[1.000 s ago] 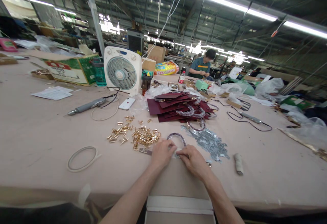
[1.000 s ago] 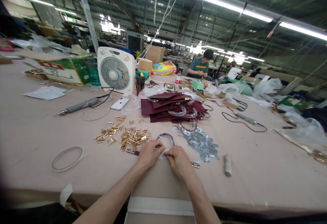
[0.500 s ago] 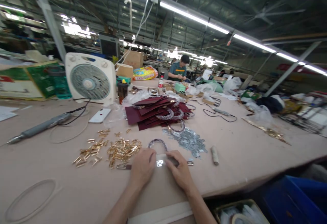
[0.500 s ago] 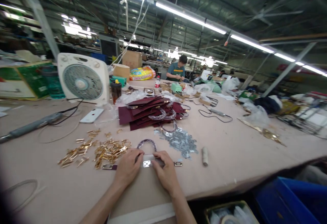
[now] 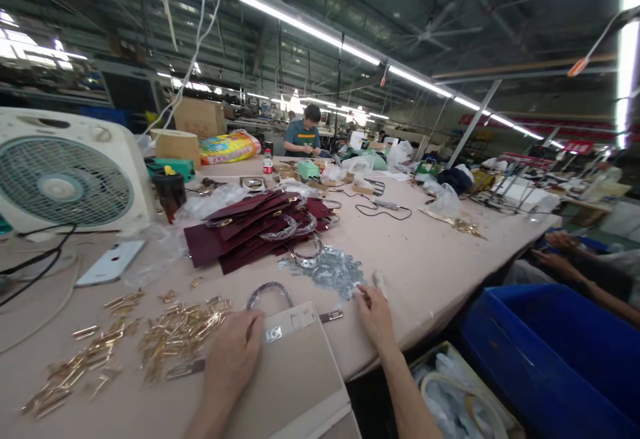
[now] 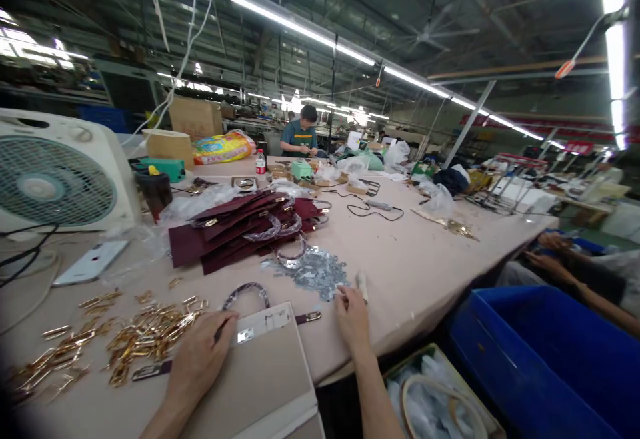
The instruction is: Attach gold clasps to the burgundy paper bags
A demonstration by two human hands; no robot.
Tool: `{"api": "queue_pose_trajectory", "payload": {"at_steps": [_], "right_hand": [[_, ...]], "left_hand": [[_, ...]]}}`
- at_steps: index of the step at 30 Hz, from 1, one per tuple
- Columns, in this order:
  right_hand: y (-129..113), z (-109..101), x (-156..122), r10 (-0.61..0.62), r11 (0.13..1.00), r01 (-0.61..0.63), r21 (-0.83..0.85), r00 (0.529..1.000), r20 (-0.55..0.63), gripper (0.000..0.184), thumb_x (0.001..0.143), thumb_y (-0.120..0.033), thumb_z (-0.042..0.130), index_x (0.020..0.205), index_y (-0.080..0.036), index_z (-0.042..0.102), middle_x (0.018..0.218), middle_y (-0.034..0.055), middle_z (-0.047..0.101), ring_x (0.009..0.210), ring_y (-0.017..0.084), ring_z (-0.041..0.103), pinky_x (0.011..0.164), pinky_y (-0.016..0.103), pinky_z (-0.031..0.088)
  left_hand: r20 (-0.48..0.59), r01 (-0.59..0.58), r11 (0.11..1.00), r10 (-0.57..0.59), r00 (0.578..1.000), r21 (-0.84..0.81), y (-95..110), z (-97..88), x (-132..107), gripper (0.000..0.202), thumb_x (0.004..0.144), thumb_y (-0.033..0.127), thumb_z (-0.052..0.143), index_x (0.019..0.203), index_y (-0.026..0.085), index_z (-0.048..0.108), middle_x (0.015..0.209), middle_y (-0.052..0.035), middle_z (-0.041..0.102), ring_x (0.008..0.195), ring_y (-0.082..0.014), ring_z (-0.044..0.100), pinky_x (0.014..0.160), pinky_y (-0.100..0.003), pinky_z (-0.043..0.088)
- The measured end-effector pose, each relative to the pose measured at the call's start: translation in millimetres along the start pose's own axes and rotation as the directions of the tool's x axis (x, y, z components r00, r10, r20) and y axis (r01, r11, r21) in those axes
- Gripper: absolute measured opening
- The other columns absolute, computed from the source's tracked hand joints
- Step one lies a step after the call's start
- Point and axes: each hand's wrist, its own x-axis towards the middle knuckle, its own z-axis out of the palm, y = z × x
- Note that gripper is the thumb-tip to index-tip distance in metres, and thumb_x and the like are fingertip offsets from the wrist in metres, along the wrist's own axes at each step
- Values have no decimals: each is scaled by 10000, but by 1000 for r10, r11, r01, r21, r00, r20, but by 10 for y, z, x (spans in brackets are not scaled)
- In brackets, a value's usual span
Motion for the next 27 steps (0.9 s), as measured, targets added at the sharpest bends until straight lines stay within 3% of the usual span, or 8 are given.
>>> {"api": "queue_pose_trajectory", "payload": {"at_steps": [3, 7, 11, 15, 20, 23, 27], "right_hand": [[-79, 9, -9, -85, 996, 82, 32, 988, 127, 263, 973, -343, 589, 1147, -244, 759, 1113, 92, 720, 1030, 260, 677, 944, 431, 560], [-176, 46, -19, -132, 991, 136, 12, 932, 337, 242, 979, -302, 594, 1136, -282, 777, 1090, 56, 708, 1026, 232, 685, 940, 377, 543], [-165, 73, 15, -102, 993, 118, -16, 910, 403, 200, 974, -320, 607, 1007, -279, 800, 1038, 48, 695, 999, 235, 683, 929, 377, 535], [-110, 92, 18, -110, 992, 125, -10, 904, 413, 177, 979, -330, 595, 981, -259, 757, 1008, 53, 684, 962, 244, 665, 877, 385, 527], [-35, 115, -23, -120, 990, 141, -24, 907, 403, 165, 990, -351, 550, 955, -256, 680, 979, 55, 687, 949, 258, 653, 860, 391, 508], [14, 129, -38, -108, 991, 128, -32, 926, 363, 197, 999, -355, 513, 1041, -253, 676, 1026, 71, 696, 997, 269, 651, 911, 410, 497], [42, 114, -34, -133, 991, 133, 22, 940, 315, 309, 1014, -372, 469, 1183, -260, 703, 1119, 92, 695, 1102, 280, 631, 1006, 435, 469]], "left_hand": [[13, -4, 1000, 4, 1000, -7, 24, -3, -1, 320, 1004, 416, 455, 992, 251, 729, 1032, -63, 761, 1045, -300, 667, 977, -479, 521], [10, 0, 1000, 0, 1000, -7, 40, -2, -10, 307, 1014, 395, 459, 1002, 240, 723, 1034, -65, 757, 1047, -301, 663, 976, -484, 517], [-52, -21, 1000, 21, 998, -12, 81, -36, -26, 264, 1017, 354, 475, 1056, 241, 711, 1082, -71, 750, 1089, -296, 658, 1017, -481, 507], [-98, -131, 991, 130, 987, -3, 224, -112, -56, 210, 1005, 292, 530, 1126, 238, 693, 1165, -86, 734, 1185, -292, 619, 1116, -481, 449], [157, -213, 976, 217, 963, -43, 575, -46, -38, 224, 972, 299, 646, 1184, 240, 685, 1213, -75, 712, 1177, -267, 601, 1057, -419, 486], [307, -150, 988, 135, 942, 26, 760, 95, 21, 299, 899, 379, 754, 1158, 236, 706, 1175, -77, 694, 1123, -289, 613, 972, -436, 513], [359, -66, 992, 23, 933, 108, 850, 234, 100, 271, 854, 434, 801, 1037, 241, 747, 1087, -64, 682, 1079, -290, 622, 933, -426, 501]]}}
